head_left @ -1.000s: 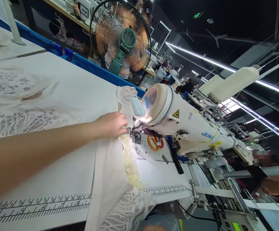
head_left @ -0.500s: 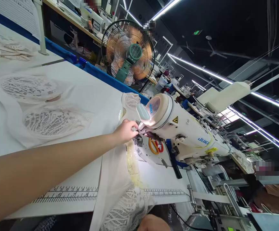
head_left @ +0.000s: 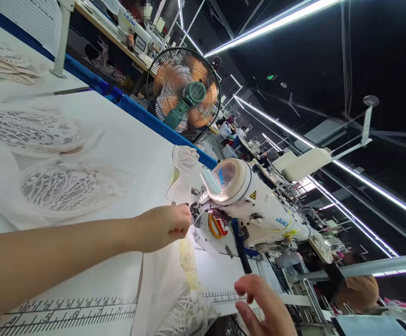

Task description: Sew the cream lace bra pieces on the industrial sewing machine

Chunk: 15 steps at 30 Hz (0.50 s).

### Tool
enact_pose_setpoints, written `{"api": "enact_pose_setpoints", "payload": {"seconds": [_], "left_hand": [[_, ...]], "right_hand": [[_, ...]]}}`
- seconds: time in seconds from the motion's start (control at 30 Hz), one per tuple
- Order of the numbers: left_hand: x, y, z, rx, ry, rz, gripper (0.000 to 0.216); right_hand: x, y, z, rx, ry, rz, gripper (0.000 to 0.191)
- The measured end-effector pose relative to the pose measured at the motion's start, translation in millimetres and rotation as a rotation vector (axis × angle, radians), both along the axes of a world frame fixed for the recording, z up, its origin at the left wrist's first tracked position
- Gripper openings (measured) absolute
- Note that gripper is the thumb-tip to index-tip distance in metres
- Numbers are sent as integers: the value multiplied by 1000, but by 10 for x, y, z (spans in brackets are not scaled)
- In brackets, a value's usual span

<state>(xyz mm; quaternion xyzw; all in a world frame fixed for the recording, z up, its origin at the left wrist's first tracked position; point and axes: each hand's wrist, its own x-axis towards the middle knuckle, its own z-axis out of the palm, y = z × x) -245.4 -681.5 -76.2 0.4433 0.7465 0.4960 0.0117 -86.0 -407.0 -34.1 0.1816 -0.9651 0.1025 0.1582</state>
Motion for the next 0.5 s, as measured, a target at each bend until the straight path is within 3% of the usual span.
{"api": "enact_pose_setpoints", "payload": {"seconds": [0.1, 0.2, 0.3, 0.37, 0.5], "left_hand": [[118, 26, -72, 49, 235, -112, 21], [121, 21, -141, 50, 279, -143, 20], [55, -39, -193, 43, 209, -75, 17], [16, -76, -219, 38, 139, -57, 16], [-13, -76, -248, -33, 54, -47, 16]], "right_hand": [[-371, -384, 446, 166, 400, 52, 20], [-878, -797, 759, 376, 557, 131, 27], [-1303, -1006, 1003, 577, 449, 166, 33], [-1468, -1004, 1190, 627, 295, 172, 32], [-1675, -892, 1657, 462, 257, 91, 27]]}}
